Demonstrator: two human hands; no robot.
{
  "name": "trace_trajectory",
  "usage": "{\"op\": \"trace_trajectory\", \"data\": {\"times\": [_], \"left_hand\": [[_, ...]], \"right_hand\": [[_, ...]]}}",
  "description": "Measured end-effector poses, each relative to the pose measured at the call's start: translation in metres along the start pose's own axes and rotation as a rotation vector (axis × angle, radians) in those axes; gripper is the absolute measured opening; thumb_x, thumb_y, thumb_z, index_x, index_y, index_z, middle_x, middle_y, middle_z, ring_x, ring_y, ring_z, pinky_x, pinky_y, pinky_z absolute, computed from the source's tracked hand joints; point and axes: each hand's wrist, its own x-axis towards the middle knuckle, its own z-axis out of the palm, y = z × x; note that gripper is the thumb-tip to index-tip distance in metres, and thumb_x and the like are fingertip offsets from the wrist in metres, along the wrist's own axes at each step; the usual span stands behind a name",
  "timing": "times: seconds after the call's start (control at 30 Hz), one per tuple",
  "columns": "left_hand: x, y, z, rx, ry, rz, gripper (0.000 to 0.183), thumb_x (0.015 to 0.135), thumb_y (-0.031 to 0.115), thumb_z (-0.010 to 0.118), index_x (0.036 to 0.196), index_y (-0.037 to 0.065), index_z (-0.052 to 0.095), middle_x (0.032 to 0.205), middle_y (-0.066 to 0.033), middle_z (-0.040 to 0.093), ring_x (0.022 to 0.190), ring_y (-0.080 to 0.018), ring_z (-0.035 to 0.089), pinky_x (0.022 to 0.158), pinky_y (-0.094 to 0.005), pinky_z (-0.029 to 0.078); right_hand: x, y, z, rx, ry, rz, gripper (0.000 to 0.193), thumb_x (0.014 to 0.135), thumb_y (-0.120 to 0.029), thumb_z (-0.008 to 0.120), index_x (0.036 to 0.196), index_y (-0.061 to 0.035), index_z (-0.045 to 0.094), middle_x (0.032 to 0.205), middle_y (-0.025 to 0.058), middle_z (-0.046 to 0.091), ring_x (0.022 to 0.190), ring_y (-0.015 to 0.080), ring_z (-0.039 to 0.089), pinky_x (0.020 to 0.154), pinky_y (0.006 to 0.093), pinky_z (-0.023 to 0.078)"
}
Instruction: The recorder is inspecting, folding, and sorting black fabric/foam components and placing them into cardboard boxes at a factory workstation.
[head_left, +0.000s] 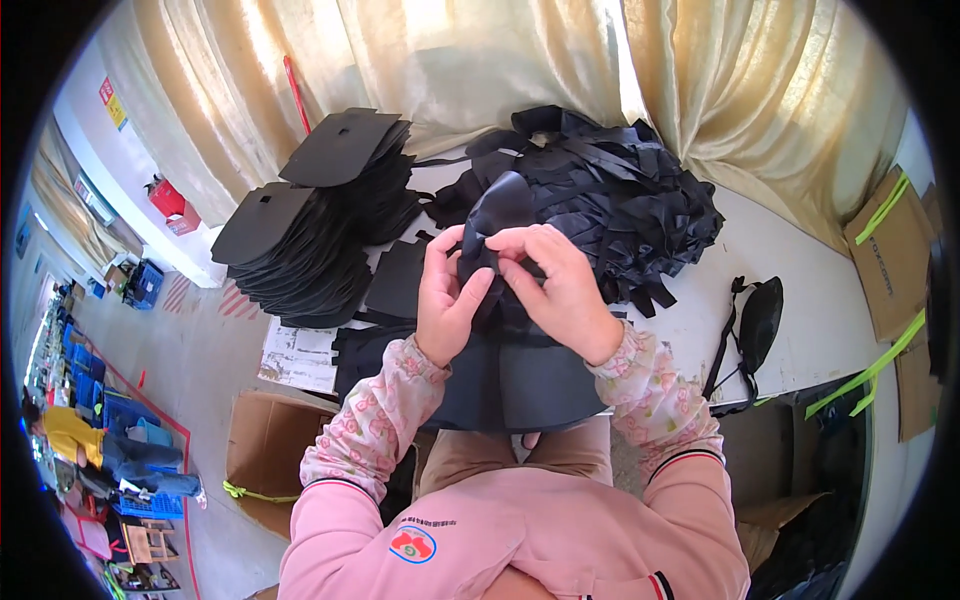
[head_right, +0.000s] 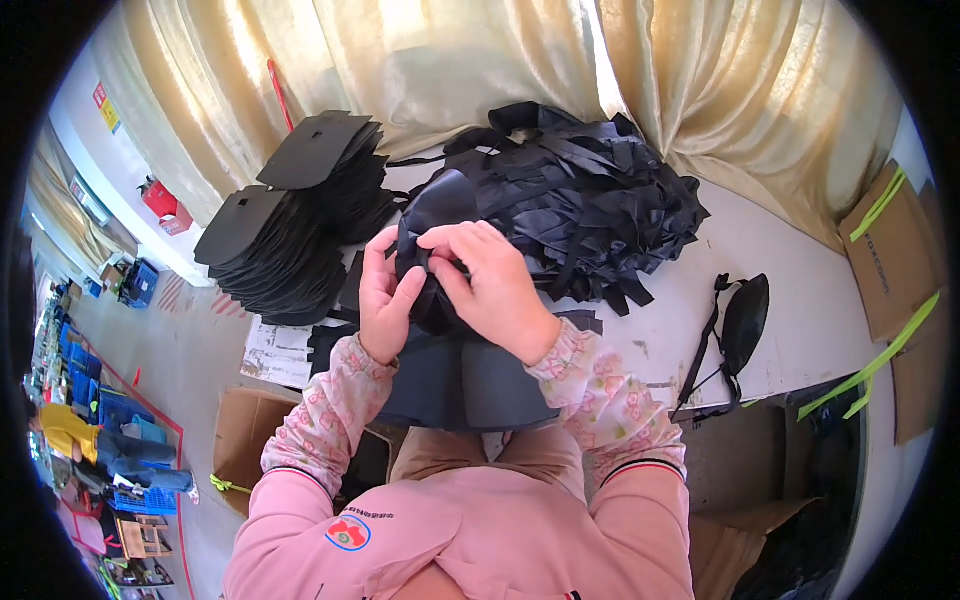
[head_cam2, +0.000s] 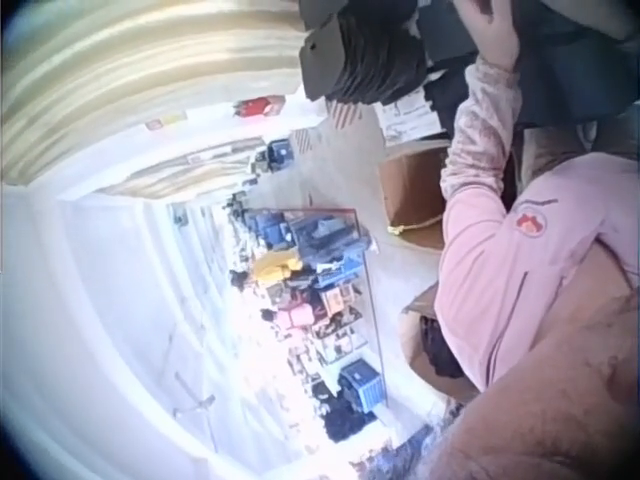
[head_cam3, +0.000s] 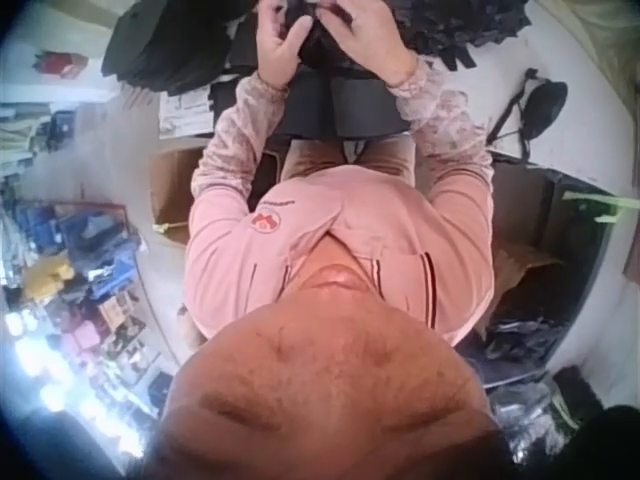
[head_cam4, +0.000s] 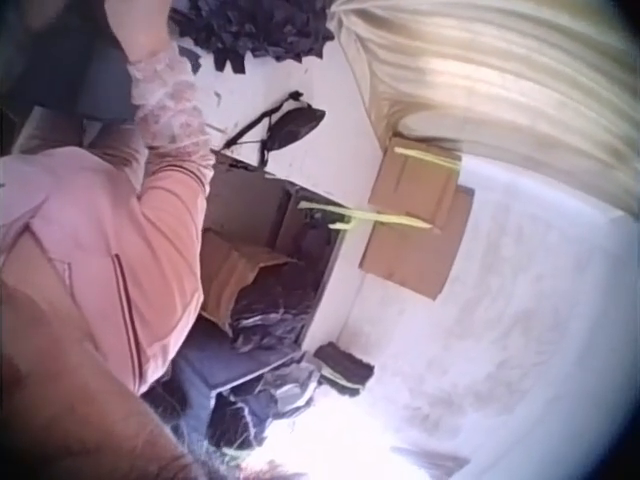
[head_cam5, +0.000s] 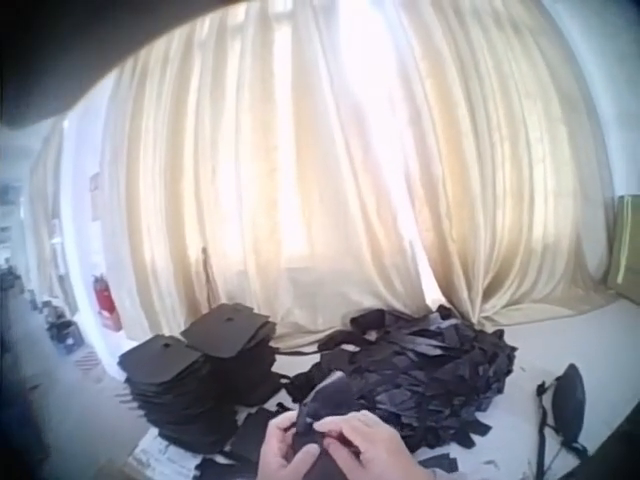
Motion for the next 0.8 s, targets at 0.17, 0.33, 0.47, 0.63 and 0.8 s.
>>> {"op": "trace_trajectory", "data": {"times": [0.17,0.33,0.47,0.63,0.8], "left_hand": [[-0.008,-0.011,0.002,-0.037,0.025,0.0,0.05,0.101,0.015,0.046,0.145,0.001,0.027,0.133,-0.0115,0.049,0.122,-0.017,0.048,0.104,-0.0308,0.038],[-0.015,-0.008,0.002,-0.078,-0.121,0.017,0.073,0.094,0.012,0.059,0.15,0.001,0.015,0.137,-0.0126,0.044,0.13,-0.0196,0.042,0.109,-0.0336,0.034],[-0.004,0.007,0.007,-0.075,-0.173,-0.028,0.108,0.078,0.003,0.079,0.154,0.008,0.003,0.14,-0.0141,0.044,0.126,-0.0217,0.048,0.107,-0.0361,0.037],[-0.001,0.0,-0.003,0.077,-0.204,0.063,0.119,0.073,0.008,0.085,0.154,0.01,-0.001,0.144,-0.0177,0.039,0.122,-0.0259,0.052,0.105,-0.0386,0.04],[-0.009,0.006,0.017,0.582,-0.082,0.278,0.107,0.068,0.003,0.083,0.152,0.009,0.017,0.143,-0.0186,0.041,0.122,-0.0245,0.053,0.103,-0.0357,0.042]], "right_hand": [[-0.001,-0.022,-0.002,-0.166,-0.105,-0.066,0.047,0.071,-0.002,0.07,0.118,-0.0072,0.062,0.112,0.0094,0.063,0.101,0.03,0.056,0.09,0.039,0.043],[-0.008,-0.025,0.005,-0.236,-0.092,-0.083,0.053,0.066,0.004,0.068,0.118,-0.0078,0.062,0.107,0.0083,0.065,0.097,0.0278,0.058,0.089,0.0367,0.044],[-0.006,-0.016,0.0,-0.139,0.004,-0.062,0.052,0.066,0.011,0.063,0.115,-0.0072,0.063,0.098,0.009,0.066,0.086,0.0289,0.062,0.084,0.0372,0.048],[0.0,-0.025,-0.013,-0.212,0.048,-0.004,0.046,0.069,0.011,0.065,0.11,-0.0078,0.063,0.089,0.0092,0.062,0.077,0.0246,0.061,0.065,0.0354,0.051],[0.001,-0.034,-0.013,-0.241,-0.032,0.037,0.041,0.07,0.002,0.067,0.108,-0.0075,0.056,0.094,0.0098,0.062,0.081,0.0317,0.06,0.072,0.0389,0.047]]}}
